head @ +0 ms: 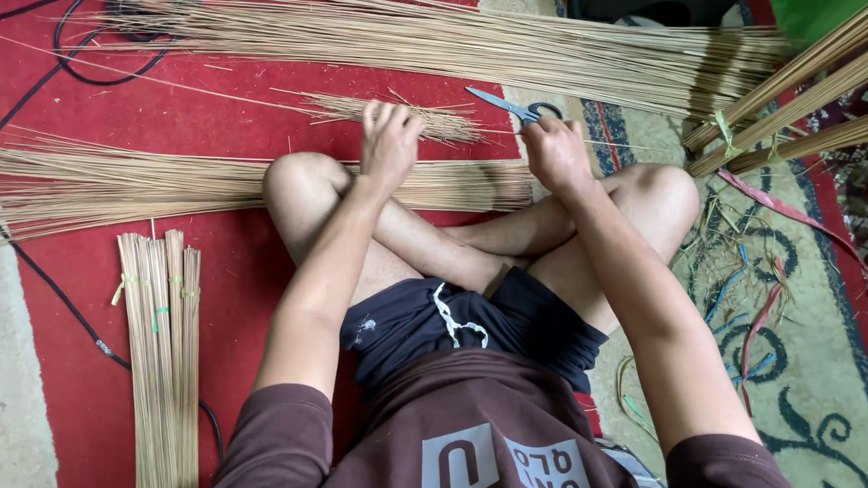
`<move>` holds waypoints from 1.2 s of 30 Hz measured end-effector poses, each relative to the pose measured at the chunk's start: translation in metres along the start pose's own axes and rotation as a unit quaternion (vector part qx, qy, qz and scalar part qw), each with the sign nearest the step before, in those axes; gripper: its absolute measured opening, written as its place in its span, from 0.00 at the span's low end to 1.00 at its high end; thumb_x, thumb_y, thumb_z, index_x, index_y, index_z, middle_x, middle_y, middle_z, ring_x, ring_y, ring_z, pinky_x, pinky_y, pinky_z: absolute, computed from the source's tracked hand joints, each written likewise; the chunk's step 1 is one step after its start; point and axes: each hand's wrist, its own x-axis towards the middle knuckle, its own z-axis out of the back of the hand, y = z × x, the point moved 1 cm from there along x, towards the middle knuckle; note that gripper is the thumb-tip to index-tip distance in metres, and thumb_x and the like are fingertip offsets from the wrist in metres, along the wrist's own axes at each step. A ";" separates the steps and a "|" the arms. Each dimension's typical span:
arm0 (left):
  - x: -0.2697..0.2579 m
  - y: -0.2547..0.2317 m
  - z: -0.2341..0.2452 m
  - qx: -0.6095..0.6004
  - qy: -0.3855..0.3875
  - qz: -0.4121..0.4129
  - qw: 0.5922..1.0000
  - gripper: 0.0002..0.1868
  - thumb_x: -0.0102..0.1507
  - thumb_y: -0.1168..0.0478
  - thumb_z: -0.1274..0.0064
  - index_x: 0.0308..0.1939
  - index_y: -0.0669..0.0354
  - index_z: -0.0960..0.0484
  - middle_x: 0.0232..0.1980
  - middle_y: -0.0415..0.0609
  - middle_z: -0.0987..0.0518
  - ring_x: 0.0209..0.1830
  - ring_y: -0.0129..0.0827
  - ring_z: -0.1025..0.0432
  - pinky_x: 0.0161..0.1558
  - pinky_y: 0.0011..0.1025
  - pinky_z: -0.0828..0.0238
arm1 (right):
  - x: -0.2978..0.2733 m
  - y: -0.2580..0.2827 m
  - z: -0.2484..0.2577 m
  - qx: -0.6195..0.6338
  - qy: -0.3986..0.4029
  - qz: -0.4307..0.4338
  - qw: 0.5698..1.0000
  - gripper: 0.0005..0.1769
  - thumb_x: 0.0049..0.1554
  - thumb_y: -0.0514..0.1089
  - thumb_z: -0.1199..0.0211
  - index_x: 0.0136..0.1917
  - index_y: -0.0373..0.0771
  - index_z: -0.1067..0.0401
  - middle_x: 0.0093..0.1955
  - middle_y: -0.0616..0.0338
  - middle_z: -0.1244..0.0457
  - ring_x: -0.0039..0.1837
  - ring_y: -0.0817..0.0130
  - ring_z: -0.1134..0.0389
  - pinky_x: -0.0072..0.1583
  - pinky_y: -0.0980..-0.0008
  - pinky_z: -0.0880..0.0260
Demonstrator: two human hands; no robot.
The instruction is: A person sits on the floor and uses scissors to cut long wooden sticks to a uniform length by measuring them against a bundle.
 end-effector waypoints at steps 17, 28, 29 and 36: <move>0.002 -0.027 -0.009 -0.042 0.032 0.007 0.999 0.05 0.65 0.58 0.42 0.44 0.47 0.22 0.39 0.42 0.27 0.50 0.38 0.29 0.65 0.54 0.46 | -0.022 0.003 -0.003 0.085 0.048 -0.078 0.992 0.04 0.65 0.49 0.38 0.50 0.50 0.26 0.42 0.67 0.37 0.49 0.63 0.29 0.55 0.62 0.37; -0.011 -0.015 -0.007 -0.028 0.034 -0.017 0.999 0.07 0.65 0.55 0.41 0.42 0.48 0.22 0.38 0.43 0.27 0.50 0.38 0.30 0.66 0.55 0.47 | -0.020 0.006 -0.014 0.201 0.165 -0.158 0.953 0.07 0.65 0.46 0.38 0.55 0.48 0.24 0.44 0.62 0.32 0.54 0.55 0.27 0.58 0.51 0.34; -0.014 -0.013 -0.013 -0.032 0.030 -0.015 0.999 0.06 0.65 0.54 0.41 0.41 0.47 0.21 0.37 0.42 0.27 0.48 0.37 0.29 0.66 0.54 0.46 | -0.021 0.004 -0.016 0.207 0.177 -0.173 0.947 0.07 0.65 0.48 0.37 0.56 0.49 0.24 0.45 0.62 0.31 0.55 0.55 0.27 0.59 0.50 0.34; -0.028 -0.009 -0.039 -0.023 0.052 0.000 0.998 0.06 0.63 0.52 0.41 0.38 0.46 0.20 0.34 0.42 0.25 0.45 0.36 0.29 0.64 0.50 0.44 | -0.015 0.006 -0.021 0.200 0.222 -0.199 0.933 0.08 0.67 0.48 0.40 0.57 0.46 0.24 0.49 0.58 0.30 0.57 0.50 0.27 0.61 0.46 0.34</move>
